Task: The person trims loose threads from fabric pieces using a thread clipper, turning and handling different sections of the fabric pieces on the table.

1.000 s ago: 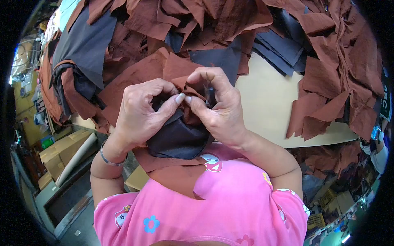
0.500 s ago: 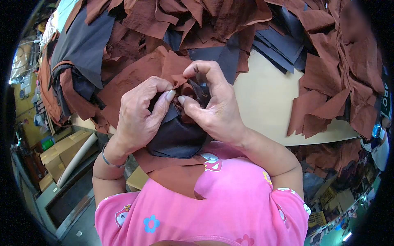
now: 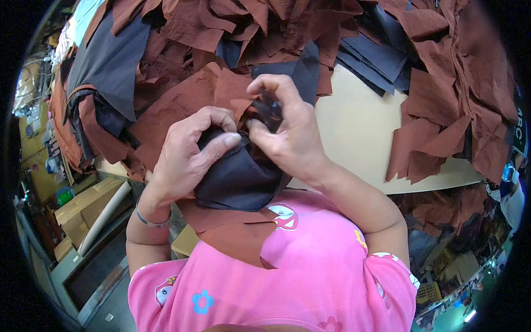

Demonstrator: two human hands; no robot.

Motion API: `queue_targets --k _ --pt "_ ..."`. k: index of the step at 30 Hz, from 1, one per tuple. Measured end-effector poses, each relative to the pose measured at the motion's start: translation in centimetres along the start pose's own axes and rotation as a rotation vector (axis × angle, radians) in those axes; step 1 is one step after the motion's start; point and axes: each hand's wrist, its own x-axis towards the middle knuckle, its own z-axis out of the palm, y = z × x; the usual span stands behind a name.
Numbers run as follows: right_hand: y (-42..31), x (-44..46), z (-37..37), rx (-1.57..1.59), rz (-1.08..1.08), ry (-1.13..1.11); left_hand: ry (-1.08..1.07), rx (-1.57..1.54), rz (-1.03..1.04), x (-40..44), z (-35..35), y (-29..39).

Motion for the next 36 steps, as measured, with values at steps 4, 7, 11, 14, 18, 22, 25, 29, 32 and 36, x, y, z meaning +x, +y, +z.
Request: queue_targets --k 4,7,11,14,18,22,25,29,32,36 --pt "1.6 -0.1 -0.2 0.116 -0.016 0.027 -0.161 -0.163 -0.164 -0.3 -0.7 0.0" --pt "1.1 0.3 -1.7 -0.033 0.041 0.055 -0.157 -0.348 -0.235 -0.3 -0.7 -0.2" --pt "-0.6 1.0 -2.7 -0.23 -0.254 -0.013 -0.165 -0.328 -0.137 -0.6 -0.6 0.2" --pt "-1.9 2.1 -2.4 -0.251 -0.407 -0.282 -0.138 -0.239 -0.014 -0.7 -0.2 0.7" --pt "-0.5 2.7 -2.5 -0.348 -0.551 -0.16 -0.125 -0.21 0.002 -1.0 -0.3 1.2" --pt "0.5 2.5 -2.5 -0.352 -0.499 0.003 -0.137 -0.322 -0.049 -1.3 -0.6 0.5" --pt "0.6 1.8 -2.0 -0.319 -0.46 0.135 -0.151 -0.348 -0.086 -1.1 -0.8 -0.2" --pt "0.7 -0.5 -2.5 -0.277 -0.668 -0.134 -0.13 -0.508 -0.25 -0.8 -0.5 -0.4" --pt "0.2 -1.7 -2.5 -0.477 -0.723 -0.345 -0.155 -0.585 -0.27 -0.6 -0.5 -0.7" --pt "1.2 -2.5 -2.4 -0.535 -0.72 -0.289 -0.237 -0.476 -0.17 -0.3 -0.5 -1.2"
